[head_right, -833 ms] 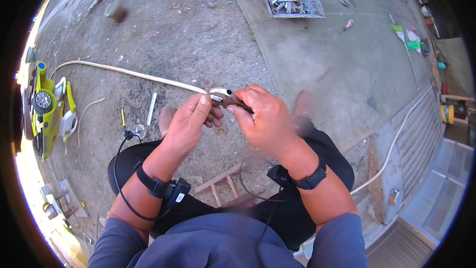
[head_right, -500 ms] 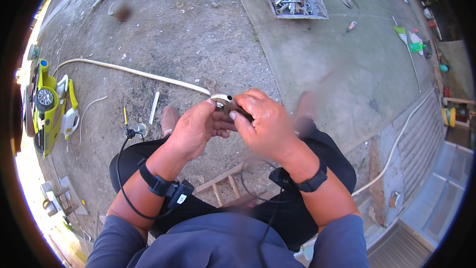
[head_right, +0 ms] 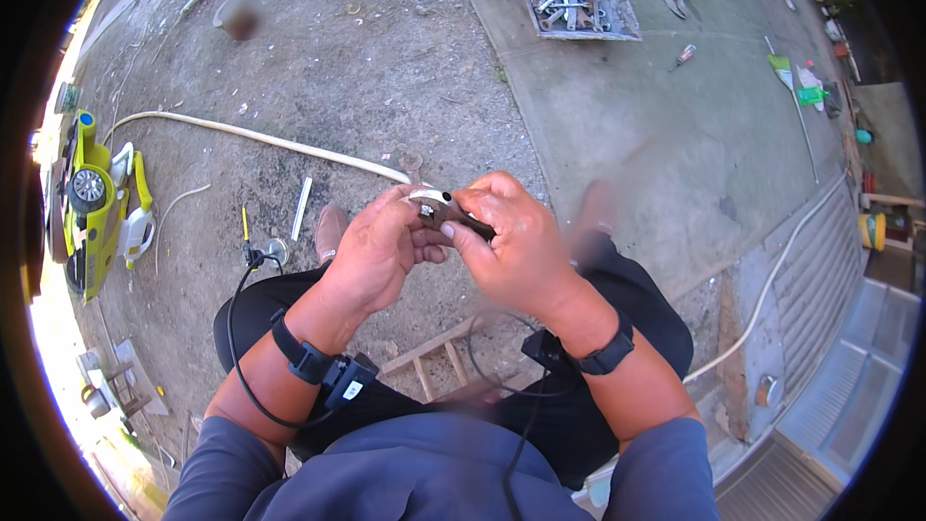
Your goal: The person cleans a rusty adjustable wrench by scraping debris from its surface with a small metal component and wiping it with their fingers.
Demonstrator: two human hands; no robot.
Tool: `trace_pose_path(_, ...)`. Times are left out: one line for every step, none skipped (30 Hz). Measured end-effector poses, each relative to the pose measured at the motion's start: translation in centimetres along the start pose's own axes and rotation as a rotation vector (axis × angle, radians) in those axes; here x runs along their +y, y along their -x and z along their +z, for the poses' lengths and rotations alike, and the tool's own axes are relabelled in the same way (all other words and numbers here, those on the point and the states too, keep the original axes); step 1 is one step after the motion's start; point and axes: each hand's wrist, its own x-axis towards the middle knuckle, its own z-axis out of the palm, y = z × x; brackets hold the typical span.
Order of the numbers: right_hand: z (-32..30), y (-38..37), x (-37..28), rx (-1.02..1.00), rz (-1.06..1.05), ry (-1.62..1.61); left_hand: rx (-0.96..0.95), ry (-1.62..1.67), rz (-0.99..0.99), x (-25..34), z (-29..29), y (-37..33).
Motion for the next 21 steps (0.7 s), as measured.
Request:
trace_pose_path(-0.06, -0.06, -0.07, 0.001, 0.003, -0.007, 0.03, -0.008, 0.01, 0.07, -0.01, -0.09)
trace_pose_path(-0.12, -0.11, -0.13, 0.002, 0.006, -0.013, 0.035, -0.018, 0.008, 0.17, 0.05, -0.13)
trace_pose_path(-0.16, -0.11, -0.17, -0.007, 0.021, -0.011, 0.039, -0.029, 0.007, 0.32, 0.15, -0.13)
trace_pose_path(-0.19, -0.07, -0.22, -0.016, 0.036, -0.008, 0.043, -0.039, 0.006, 0.38, 0.2, -0.12)
trace_pose_path(-0.22, -0.03, -0.27, -0.025, 0.051, -0.005, 0.049, -0.037, 0.007, 0.34, 0.18, -0.16)
trace_pose_path(-0.2, -0.02, -0.37, -0.016, 0.066, -0.003, 0.056, -0.036, 0.009, 0.27, 0.14, -0.22)
trace_pose_path(-0.1, -0.01, -0.5, -0.007, 0.082, -0.002, 0.062, -0.034, 0.01, 0.23, 0.11, -0.24)
trace_pose_path(-0.04, -0.01, -0.57, 0.002, 0.098, -0.002, 0.065, -0.036, 0.014, 0.26, 0.11, -0.24)
trace_pose_path(0.01, 0.0, -0.52, 0.007, 0.092, -0.01, 0.068, -0.037, 0.018, 0.31, 0.12, -0.24)
trace_pose_path(0.08, 0.04, -0.43, 0.012, 0.087, -0.017, 0.07, -0.038, 0.023, 0.35, 0.14, -0.24)
trace_pose_path(0.13, 0.06, -0.35, 0.017, 0.081, -0.025, 0.076, -0.045, 0.033, 0.39, 0.21, -0.23)
trace_pose_path(0.17, 0.06, -0.31, 0.022, 0.092, -0.024, 0.082, -0.051, 0.044, 0.42, 0.32, -0.21)
trace_pose_path(0.21, -0.03, -0.28, 0.024, 0.1, -0.026, 0.091, -0.058, 0.057, 0.5, 0.37, -0.19)
trace_pose_path(0.23, -0.13, -0.26, 0.026, 0.108, -0.028, 0.1, -0.069, 0.063, 0.57, 0.34, -0.18)
trace_pose_path(0.09, -0.23, -0.16, -0.018, 0.115, -0.007, 0.109, -0.081, 0.068, 0.65, 0.29, -0.17)
trace_pose_path(-0.25, -0.3, -0.01, -0.06, 0.122, 0.016, 0.114, -0.091, 0.072, 0.72, 0.26, -0.19)
trace_pose_path(-0.45, -0.35, 0.06, -0.102, 0.129, 0.04, 0.1, -0.097, 0.085, 0.82, 0.2, -0.17)
trace_pose_path(-0.43, -0.35, 0.14, -0.079, 0.121, 0.008, 0.087, -0.104, 0.097, 0.94, 0.12, -0.12)
trace_pose_path(-0.36, -0.31, 0.32, -0.057, 0.112, -0.023, 0.073, -0.109, 0.11, 0.96, 0.08, -0.12)
trace_pose_path(-0.33, -0.29, 0.41, -0.035, 0.103, -0.054, 0.057, -0.097, 0.117, 0.92, 0.09, -0.16)
trace_pose_path(-0.32, -0.31, 0.35, -0.007, 0.245, -0.227, 0.041, -0.085, 0.123, 0.82, 0.08, -0.24)
